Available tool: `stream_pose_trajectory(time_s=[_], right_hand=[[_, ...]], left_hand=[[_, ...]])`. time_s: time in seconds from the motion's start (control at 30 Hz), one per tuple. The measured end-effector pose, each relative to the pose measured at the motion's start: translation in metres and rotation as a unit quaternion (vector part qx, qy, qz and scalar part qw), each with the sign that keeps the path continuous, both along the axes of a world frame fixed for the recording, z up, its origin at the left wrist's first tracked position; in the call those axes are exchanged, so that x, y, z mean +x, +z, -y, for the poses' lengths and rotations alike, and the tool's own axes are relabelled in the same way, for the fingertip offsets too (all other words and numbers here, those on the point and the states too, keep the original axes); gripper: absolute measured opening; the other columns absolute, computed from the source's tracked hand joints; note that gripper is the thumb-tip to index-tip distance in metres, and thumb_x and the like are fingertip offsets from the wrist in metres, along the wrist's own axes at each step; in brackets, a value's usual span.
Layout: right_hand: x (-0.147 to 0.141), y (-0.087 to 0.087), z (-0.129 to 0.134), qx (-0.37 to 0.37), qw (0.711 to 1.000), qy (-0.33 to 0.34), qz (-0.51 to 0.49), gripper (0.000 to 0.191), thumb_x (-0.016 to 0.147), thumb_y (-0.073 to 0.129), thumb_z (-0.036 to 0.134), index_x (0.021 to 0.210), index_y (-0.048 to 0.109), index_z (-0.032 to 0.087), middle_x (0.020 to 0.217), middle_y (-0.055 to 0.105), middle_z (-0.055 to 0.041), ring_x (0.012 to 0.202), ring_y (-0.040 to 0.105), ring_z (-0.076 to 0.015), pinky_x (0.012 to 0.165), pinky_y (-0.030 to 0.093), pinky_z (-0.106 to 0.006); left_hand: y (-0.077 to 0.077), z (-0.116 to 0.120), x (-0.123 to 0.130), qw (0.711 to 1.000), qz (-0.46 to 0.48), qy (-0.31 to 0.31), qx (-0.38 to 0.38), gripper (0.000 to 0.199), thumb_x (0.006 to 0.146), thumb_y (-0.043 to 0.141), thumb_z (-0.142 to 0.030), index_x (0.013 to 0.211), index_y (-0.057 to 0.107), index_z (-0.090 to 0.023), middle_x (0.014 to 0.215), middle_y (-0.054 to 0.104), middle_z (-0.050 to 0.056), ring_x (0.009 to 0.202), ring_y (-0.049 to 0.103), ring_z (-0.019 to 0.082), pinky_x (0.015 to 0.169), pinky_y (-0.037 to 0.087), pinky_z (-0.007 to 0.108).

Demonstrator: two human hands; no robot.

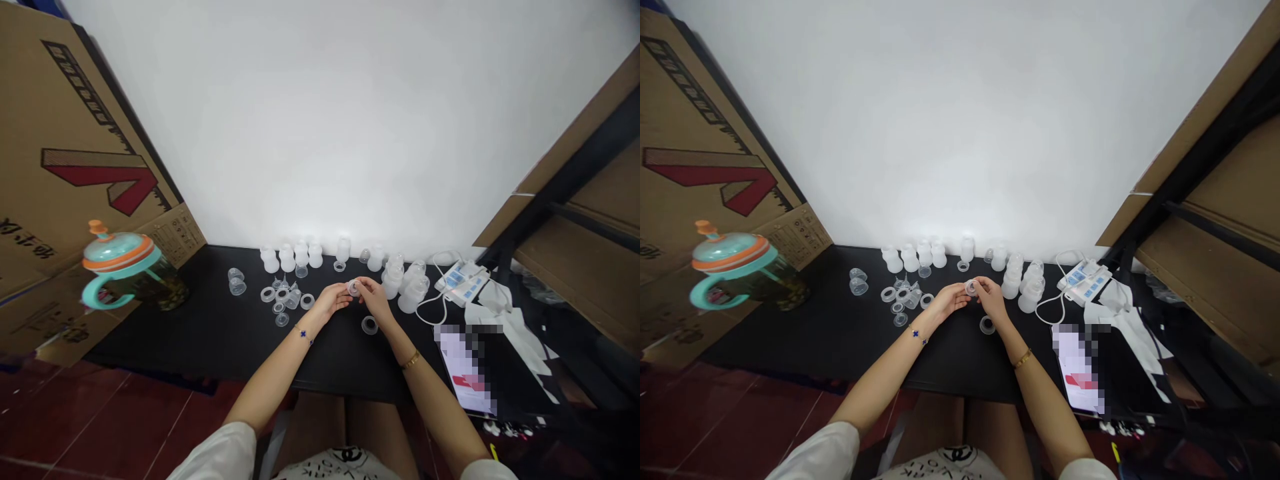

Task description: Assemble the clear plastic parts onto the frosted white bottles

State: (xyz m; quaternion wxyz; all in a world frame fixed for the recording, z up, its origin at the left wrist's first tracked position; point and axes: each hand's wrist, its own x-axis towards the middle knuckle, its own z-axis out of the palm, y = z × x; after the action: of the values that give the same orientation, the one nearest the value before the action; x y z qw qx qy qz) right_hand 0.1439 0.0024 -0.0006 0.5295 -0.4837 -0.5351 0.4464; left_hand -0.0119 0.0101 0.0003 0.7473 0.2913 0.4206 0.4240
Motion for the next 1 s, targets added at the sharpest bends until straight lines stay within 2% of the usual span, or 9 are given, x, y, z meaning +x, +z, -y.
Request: stream_pose_trajectory(time_s=[0.27,0.47,0.63,0.8,1.0], right_hand=[[-0.001,0.0,0.0,-0.026,0.999,0.002,-0.027,0.033,0.074,0.07,0.048,0.091,0.069,0.02,0.083,0.069,-0.003,0.062,0.058,-0.0142,0.044,0.045,-0.022],[-0.002,0.004,0.002,-0.08,0.995,0.038,-0.055,0.039,0.074,0.075,0.045,0.105,0.068,0.024,0.091,0.07,-0.0021,0.06,0.06,-0.0122,0.043,0.048,-0.021],[-0.002,0.008,0.005,-0.126,0.986,0.072,-0.082,0.033,0.077,0.076,0.044,0.1,0.067,0.023,0.088,0.071,-0.0025,0.06,0.064,-0.0122,0.044,0.051,-0.02],[-0.001,0.012,0.008,-0.129,0.982,0.092,-0.099,0.038,0.073,0.081,0.041,0.101,0.064,0.022,0.087,0.073,-0.0016,0.063,0.067,-0.013,0.047,0.052,-0.019],[-0.003,0.011,0.01,-0.127,0.978,0.107,-0.124,0.043,0.069,0.086,0.04,0.097,0.061,0.021,0.084,0.075,-0.0024,0.064,0.069,-0.0142,0.053,0.055,-0.022]], left_hand=[[-0.003,-0.001,0.001,1.0,0.001,0.001,0.004,0.017,0.082,0.076,-0.029,0.086,0.065,-0.016,0.079,0.075,0.005,0.065,0.068,0.012,0.065,0.049,0.022],[0.0,-0.002,-0.002,0.999,0.024,0.029,0.011,0.018,0.081,0.077,-0.029,0.088,0.067,-0.016,0.08,0.074,0.004,0.065,0.067,0.011,0.063,0.049,0.021],[0.0,-0.003,-0.003,0.998,0.021,0.044,0.026,0.02,0.078,0.079,-0.029,0.089,0.069,-0.017,0.081,0.073,0.004,0.066,0.066,0.011,0.065,0.047,0.022],[0.0,-0.003,-0.003,0.998,0.005,0.057,0.033,0.022,0.074,0.08,-0.03,0.089,0.07,-0.018,0.076,0.071,0.002,0.069,0.065,0.011,0.066,0.046,0.022],[0.004,-0.001,-0.002,0.999,0.006,0.046,0.026,0.02,0.074,0.079,-0.027,0.089,0.071,-0.016,0.076,0.071,0.002,0.07,0.065,0.012,0.066,0.047,0.022]])
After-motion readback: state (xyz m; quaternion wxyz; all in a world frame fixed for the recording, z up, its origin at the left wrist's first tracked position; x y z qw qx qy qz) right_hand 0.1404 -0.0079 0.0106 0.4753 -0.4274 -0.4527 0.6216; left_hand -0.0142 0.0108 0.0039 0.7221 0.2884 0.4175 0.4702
